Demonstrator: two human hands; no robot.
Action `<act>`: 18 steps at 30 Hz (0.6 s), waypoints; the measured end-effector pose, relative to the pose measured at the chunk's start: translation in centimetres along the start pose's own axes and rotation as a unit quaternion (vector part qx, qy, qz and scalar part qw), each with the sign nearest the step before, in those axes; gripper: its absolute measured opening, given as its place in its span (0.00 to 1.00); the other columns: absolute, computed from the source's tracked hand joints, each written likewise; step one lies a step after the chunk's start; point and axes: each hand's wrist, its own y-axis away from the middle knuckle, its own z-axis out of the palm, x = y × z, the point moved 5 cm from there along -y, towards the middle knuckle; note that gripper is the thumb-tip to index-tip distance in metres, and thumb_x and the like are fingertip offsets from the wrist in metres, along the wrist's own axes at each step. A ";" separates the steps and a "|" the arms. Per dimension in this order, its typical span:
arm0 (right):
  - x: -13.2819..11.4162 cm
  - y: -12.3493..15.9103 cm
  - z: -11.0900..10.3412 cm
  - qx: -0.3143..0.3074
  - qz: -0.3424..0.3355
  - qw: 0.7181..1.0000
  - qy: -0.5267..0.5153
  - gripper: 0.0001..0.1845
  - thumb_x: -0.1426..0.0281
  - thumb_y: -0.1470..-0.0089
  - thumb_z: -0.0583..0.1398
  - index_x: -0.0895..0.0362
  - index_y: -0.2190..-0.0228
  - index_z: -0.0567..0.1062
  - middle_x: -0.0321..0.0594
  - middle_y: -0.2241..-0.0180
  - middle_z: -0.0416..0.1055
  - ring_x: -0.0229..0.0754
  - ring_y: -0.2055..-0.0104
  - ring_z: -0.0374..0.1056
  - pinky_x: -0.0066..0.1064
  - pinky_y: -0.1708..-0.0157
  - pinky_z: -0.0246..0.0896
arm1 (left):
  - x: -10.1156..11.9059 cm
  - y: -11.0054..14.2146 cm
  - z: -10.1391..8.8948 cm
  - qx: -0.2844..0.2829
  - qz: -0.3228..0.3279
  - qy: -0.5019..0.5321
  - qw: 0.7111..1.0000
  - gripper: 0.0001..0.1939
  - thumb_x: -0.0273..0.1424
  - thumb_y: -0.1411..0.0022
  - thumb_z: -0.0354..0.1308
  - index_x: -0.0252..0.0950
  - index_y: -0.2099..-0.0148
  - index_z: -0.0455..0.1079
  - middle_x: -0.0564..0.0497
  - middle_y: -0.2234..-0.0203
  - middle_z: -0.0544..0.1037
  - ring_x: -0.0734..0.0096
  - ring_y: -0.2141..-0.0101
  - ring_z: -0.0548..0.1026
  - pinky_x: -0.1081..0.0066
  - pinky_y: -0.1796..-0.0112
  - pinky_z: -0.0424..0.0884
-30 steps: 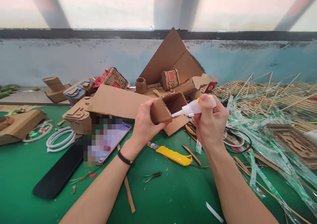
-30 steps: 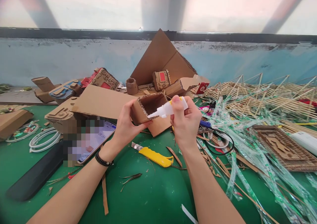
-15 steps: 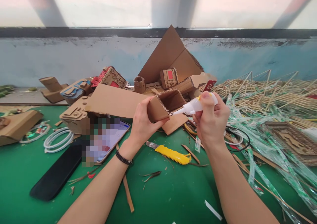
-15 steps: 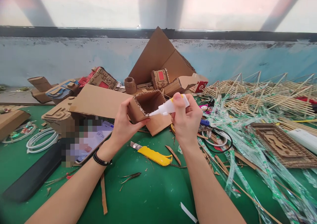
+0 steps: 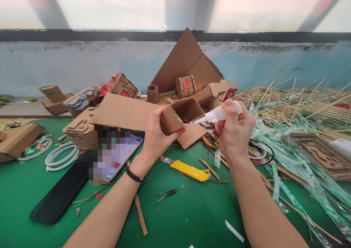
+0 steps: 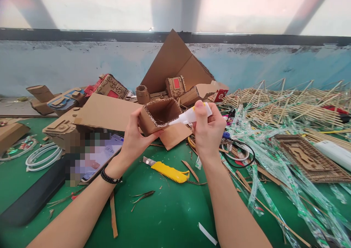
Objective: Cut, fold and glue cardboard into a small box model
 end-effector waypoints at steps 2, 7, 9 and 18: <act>0.1 -0.2 -0.2 0.009 -0.004 1.000 0.004 0.29 0.43 0.44 0.69 0.50 0.76 0.66 0.26 0.82 0.51 0.31 0.85 0.46 0.30 0.89 0.39 | 0.0 0.0 0.0 0.000 -0.004 0.005 1.000 0.42 0.43 0.41 0.77 0.45 0.31 0.60 0.43 0.39 0.76 0.49 0.41 0.76 0.52 0.43 0.74; 0.1 -0.7 -0.9 0.040 -0.018 0.999 0.013 0.29 0.44 0.44 0.70 0.50 0.77 0.65 0.26 0.82 0.53 0.32 0.85 0.48 0.30 0.89 0.40 | -0.2 0.0 0.1 -0.002 -0.015 0.012 1.000 0.42 0.43 0.42 0.77 0.45 0.32 0.61 0.42 0.39 0.75 0.49 0.41 0.76 0.52 0.44 0.75; 0.2 -0.8 -1.1 0.050 -0.025 0.998 0.016 0.28 0.44 0.44 0.70 0.50 0.76 0.66 0.27 0.82 0.54 0.32 0.85 0.49 0.30 0.89 0.41 | -0.2 0.1 0.1 -0.005 -0.016 0.016 1.000 0.42 0.43 0.42 0.77 0.45 0.32 0.61 0.42 0.39 0.75 0.49 0.41 0.76 0.52 0.45 0.75; 0.5 -1.7 -2.3 0.049 -0.046 0.997 0.033 0.26 0.44 0.43 0.68 0.49 0.73 0.67 0.26 0.80 0.55 0.34 0.83 0.52 0.31 0.86 0.44 | -0.4 0.0 0.2 -0.010 -0.022 0.040 0.999 0.43 0.43 0.42 0.77 0.46 0.32 0.61 0.42 0.39 0.75 0.48 0.40 0.76 0.51 0.45 0.76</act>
